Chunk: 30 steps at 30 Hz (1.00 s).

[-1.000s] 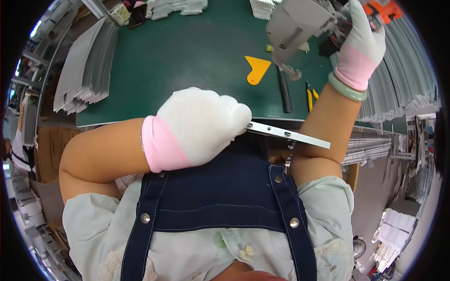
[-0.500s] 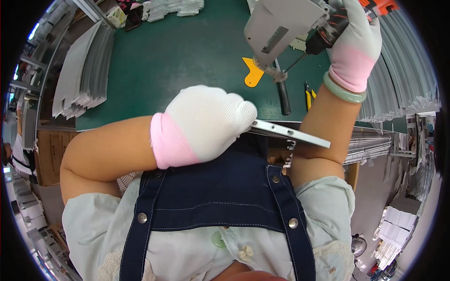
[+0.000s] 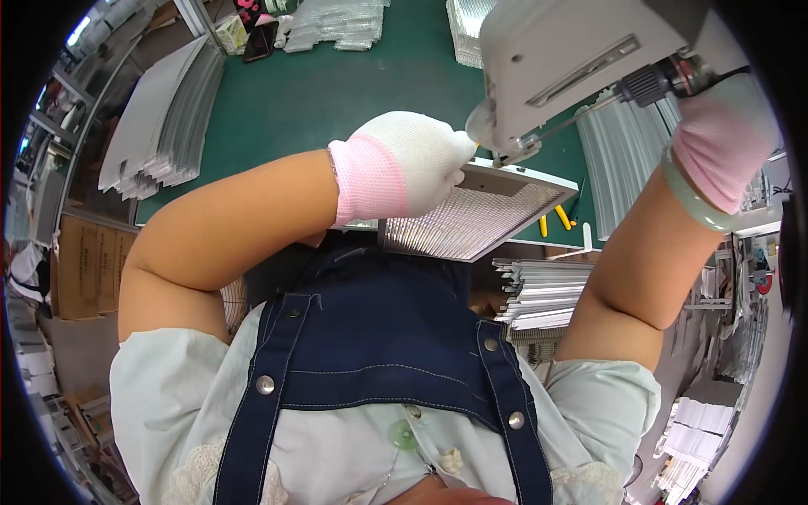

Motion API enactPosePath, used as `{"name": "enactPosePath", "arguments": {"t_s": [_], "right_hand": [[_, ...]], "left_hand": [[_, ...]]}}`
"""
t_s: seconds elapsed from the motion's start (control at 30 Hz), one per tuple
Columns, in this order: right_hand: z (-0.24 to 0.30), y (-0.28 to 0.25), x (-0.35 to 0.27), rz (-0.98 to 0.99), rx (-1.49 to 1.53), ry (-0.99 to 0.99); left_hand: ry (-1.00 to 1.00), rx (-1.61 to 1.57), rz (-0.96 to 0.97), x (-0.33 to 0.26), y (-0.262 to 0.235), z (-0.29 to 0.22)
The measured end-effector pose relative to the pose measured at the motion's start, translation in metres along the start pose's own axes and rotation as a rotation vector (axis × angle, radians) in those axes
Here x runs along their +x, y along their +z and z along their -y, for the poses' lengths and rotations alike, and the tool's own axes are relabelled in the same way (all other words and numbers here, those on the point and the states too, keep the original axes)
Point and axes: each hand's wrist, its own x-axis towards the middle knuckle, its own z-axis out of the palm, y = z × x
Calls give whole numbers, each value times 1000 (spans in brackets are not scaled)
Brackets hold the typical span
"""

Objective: The person assembles metal mesh panels into rectangular frames. They place a mesh sheet on a workbench, position a frame around it, and use a hammer to secure the edges. The person then uses a handheld power tool to further fasten the frame. This process is repeated for multiple units, with finished frames stacked on the table.

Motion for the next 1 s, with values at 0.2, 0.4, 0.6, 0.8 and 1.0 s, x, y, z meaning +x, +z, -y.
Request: {"name": "enactPosePath", "arguments": {"t_s": [0.2, 0.4, 0.6, 0.8, 1.0], "right_hand": [[2, 1, 1, 13, -16, 1], [-1, 7, 0, 39, -11, 17], [-3, 11, -7, 51, 15, 42], [-19, 27, -32, 27, 131, 152], [-48, 39, -39, -50, 294, 298]], "left_hand": [[-38, -6, 36, -2, -4, 0], [10, -8, -18, -2, 5, 8], [-12, -11, 29, -1, 3, 7], [-9, -22, 41, 3, 3, -1], [-31, -33, 85, 7, 7, 5]]}}
